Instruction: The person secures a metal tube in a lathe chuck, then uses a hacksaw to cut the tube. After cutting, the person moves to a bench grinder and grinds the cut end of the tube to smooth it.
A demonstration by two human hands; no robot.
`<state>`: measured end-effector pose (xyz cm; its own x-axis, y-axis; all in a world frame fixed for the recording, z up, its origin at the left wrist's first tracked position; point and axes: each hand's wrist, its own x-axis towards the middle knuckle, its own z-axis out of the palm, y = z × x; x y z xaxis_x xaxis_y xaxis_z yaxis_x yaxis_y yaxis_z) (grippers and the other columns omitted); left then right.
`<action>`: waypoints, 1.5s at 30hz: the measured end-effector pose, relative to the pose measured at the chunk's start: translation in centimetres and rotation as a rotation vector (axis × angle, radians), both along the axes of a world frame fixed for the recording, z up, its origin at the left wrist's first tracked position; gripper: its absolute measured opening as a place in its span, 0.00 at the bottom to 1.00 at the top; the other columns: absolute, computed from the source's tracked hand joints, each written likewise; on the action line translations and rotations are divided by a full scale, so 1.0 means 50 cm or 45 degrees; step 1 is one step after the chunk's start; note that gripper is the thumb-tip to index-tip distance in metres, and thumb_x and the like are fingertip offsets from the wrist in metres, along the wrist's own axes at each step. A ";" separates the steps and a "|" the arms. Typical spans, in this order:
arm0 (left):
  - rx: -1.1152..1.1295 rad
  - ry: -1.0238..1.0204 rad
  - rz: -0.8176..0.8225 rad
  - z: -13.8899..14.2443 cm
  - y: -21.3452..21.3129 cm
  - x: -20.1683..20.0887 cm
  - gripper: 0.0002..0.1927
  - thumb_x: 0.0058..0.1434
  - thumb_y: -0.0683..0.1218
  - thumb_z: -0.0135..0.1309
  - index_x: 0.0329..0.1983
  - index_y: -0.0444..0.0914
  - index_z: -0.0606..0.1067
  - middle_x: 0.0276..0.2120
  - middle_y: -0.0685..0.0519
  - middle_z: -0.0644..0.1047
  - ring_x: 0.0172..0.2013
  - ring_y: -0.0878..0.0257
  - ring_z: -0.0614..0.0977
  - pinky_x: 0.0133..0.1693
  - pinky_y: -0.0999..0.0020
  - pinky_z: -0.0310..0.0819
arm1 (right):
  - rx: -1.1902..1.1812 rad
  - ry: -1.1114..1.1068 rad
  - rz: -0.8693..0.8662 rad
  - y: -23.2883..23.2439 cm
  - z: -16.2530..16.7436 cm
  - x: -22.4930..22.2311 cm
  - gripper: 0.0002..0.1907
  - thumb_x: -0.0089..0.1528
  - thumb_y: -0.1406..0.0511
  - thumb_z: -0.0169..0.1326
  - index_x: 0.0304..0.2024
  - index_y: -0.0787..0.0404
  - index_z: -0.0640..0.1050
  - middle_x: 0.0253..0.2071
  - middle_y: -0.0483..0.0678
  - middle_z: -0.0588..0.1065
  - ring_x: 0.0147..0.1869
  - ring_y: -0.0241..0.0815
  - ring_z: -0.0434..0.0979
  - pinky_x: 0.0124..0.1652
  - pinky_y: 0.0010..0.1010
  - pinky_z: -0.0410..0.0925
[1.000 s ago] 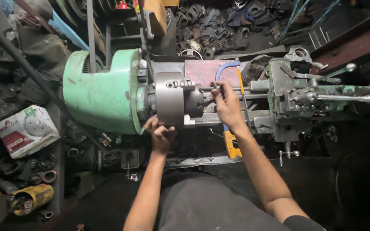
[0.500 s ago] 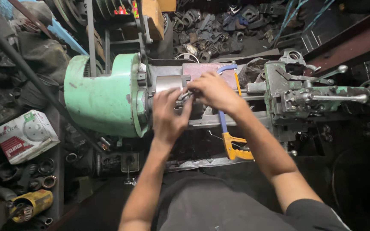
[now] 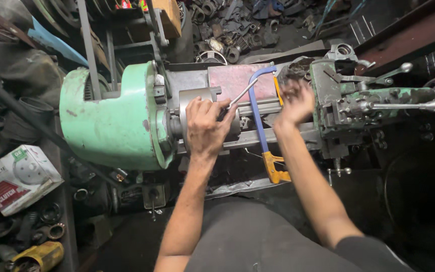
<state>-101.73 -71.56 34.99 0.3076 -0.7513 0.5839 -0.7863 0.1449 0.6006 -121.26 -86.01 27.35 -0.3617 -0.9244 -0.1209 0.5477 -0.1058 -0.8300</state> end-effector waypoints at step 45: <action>0.943 0.330 -0.364 0.012 -0.162 0.009 0.29 0.48 0.39 0.47 0.57 0.41 0.66 0.43 0.48 0.83 0.46 0.42 0.81 0.49 0.49 0.71 | 0.157 0.888 1.034 0.129 -0.145 -0.020 0.14 0.65 0.62 0.60 0.49 0.64 0.81 0.39 0.44 0.80 0.37 0.30 0.78 0.37 0.25 0.73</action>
